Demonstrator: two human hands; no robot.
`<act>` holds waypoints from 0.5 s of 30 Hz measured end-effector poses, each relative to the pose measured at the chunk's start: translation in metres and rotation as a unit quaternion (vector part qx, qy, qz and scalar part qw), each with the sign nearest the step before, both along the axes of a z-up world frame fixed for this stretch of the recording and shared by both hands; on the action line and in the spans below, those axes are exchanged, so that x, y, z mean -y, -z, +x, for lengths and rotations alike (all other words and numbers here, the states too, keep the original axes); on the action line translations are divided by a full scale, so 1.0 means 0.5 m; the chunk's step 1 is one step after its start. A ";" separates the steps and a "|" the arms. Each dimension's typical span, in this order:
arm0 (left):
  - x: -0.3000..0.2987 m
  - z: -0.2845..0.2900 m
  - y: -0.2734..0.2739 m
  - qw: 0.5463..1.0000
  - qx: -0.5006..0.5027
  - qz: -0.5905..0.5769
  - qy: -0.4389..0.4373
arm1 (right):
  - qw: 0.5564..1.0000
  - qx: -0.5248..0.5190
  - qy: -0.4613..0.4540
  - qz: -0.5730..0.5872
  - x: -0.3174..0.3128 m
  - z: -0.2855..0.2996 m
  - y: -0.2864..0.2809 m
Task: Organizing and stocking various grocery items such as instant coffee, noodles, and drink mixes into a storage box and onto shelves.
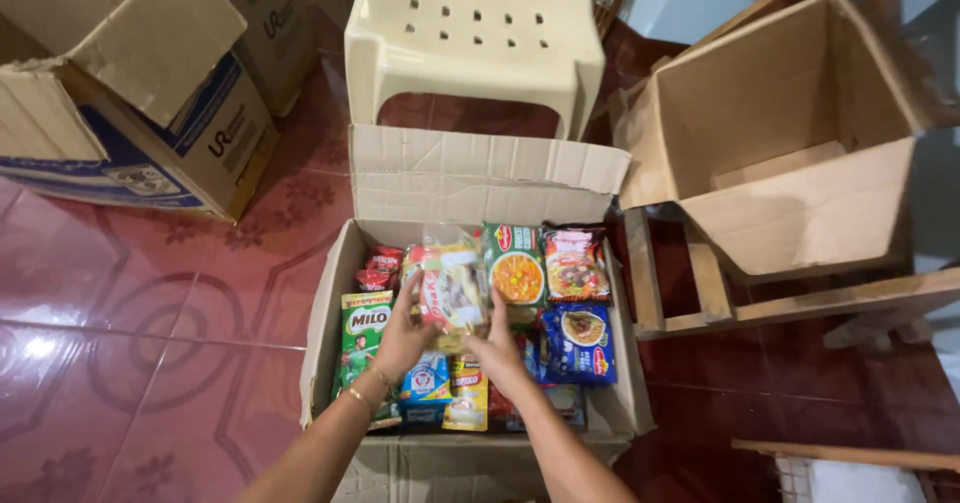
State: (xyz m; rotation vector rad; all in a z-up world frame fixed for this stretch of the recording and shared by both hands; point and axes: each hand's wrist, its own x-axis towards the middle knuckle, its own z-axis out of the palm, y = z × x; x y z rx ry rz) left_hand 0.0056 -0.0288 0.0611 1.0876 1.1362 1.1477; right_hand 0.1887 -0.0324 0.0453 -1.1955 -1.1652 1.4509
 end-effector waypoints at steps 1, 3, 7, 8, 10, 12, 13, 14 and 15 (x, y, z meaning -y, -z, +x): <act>-0.003 -0.008 0.014 1.000 0.000 -0.003 -0.002 | 1.000 0.000 -0.002 -0.003 0.004 -0.016 -0.006; -0.019 -0.022 0.038 0.999 -0.006 -0.045 -0.026 | 0.993 0.119 0.011 0.024 0.002 -0.046 -0.024; -0.029 -0.034 0.129 0.972 -0.229 0.011 -0.058 | 0.957 0.243 -0.010 0.156 -0.006 -0.058 0.068; -0.034 -0.036 0.140 0.973 -0.225 0.009 -0.050 | 0.946 0.280 -0.029 0.161 -0.010 -0.063 0.073; -0.048 -0.037 0.166 0.974 -0.220 0.005 -0.044 | 0.933 0.317 -0.051 0.165 -0.017 -0.074 0.075; -0.070 -0.034 0.193 0.935 -0.319 0.136 -0.075 | 0.928 0.349 -0.095 0.087 -0.027 -0.085 0.067; -0.066 -0.027 0.181 0.935 -0.319 0.135 -0.075 | 0.928 0.349 -0.096 0.086 -0.033 -0.087 0.082; -0.064 -0.021 0.167 0.938 -0.326 0.092 -0.073 | 0.917 0.376 -0.112 0.070 -0.038 -0.089 0.096; -0.061 -0.014 0.153 0.939 -0.333 0.049 -0.070 | 0.905 0.403 -0.128 0.054 -0.043 -0.091 0.110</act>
